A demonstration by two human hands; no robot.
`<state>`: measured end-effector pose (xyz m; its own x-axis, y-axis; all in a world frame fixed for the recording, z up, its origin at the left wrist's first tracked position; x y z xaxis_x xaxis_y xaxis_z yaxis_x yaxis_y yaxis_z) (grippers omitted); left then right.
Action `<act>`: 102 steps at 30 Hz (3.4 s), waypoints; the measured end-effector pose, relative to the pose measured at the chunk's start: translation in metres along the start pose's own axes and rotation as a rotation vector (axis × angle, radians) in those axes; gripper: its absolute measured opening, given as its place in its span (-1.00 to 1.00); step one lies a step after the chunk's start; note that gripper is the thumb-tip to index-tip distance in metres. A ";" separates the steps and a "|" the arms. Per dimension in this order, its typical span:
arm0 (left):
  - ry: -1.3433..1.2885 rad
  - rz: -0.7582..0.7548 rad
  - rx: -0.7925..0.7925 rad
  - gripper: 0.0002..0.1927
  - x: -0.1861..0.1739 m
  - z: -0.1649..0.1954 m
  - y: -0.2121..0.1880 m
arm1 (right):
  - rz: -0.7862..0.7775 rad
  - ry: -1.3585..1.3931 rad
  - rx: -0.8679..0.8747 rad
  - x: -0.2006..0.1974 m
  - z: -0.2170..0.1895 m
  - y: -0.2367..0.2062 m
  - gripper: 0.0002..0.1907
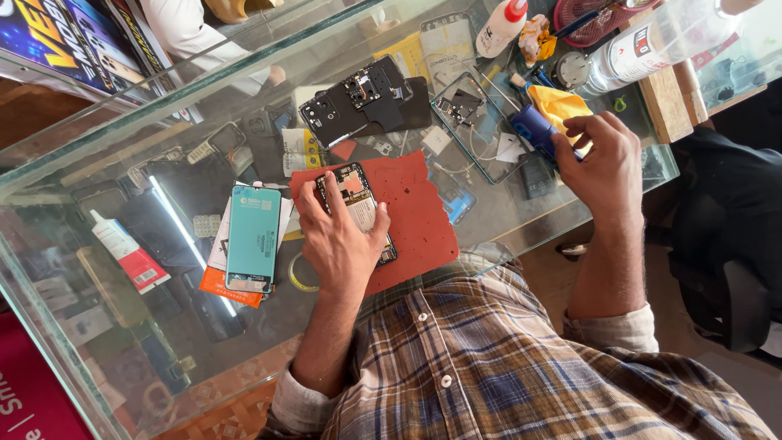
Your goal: The person removes a battery from a smartphone chassis, then applies adhesive to the back of a replacement screen and secures it with tape. The person then applies adhesive along the edges of the phone chassis.
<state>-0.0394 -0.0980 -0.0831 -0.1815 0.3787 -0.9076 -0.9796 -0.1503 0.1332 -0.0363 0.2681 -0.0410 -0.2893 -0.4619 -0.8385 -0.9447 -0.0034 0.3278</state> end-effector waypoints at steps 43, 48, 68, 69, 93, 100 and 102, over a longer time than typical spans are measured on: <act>0.255 -0.289 -0.688 -0.61 -0.003 -0.253 -0.158 | -0.252 0.243 -0.741 0.091 -0.195 0.011 -0.76; 0.087 0.436 -0.632 -0.36 -0.070 -0.284 -0.052 | -0.294 0.233 -0.742 0.091 -0.186 0.002 -0.76; -1.146 0.650 -0.847 -0.69 -0.067 -0.344 -0.162 | -0.245 0.393 -0.754 0.096 -0.205 -0.010 -0.83; -1.160 0.561 -0.763 -0.89 -0.078 -0.340 -0.186 | -0.231 0.408 -0.755 0.094 -0.205 -0.013 -0.84; -1.163 -0.869 -0.079 -0.37 -0.025 -0.013 -0.043 | -0.828 0.951 -0.132 0.106 -0.195 -0.021 -0.52; -1.048 -0.646 0.163 -0.51 -0.043 -0.005 -0.019 | -0.352 1.439 0.239 0.099 -0.106 -0.046 -0.75; -1.090 -0.567 0.266 -0.53 -0.044 -0.004 -0.022 | -0.225 1.691 0.404 0.108 -0.093 -0.062 -0.73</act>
<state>-0.0097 -0.1152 -0.0474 0.4175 0.9051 -0.0805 -0.9070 0.4205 0.0241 0.0055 0.1355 -0.1117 0.0568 -0.8182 0.5721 -0.9920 -0.1111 -0.0603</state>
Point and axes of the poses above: each hand's wrist, its own y-axis towards the middle knuckle, its own x-axis out of the palm, z = x × y, the point moved 9 cm from there along y, towards the middle knuckle, and after that the axes turned 12 degrees about -x, right-handed, at the moved point
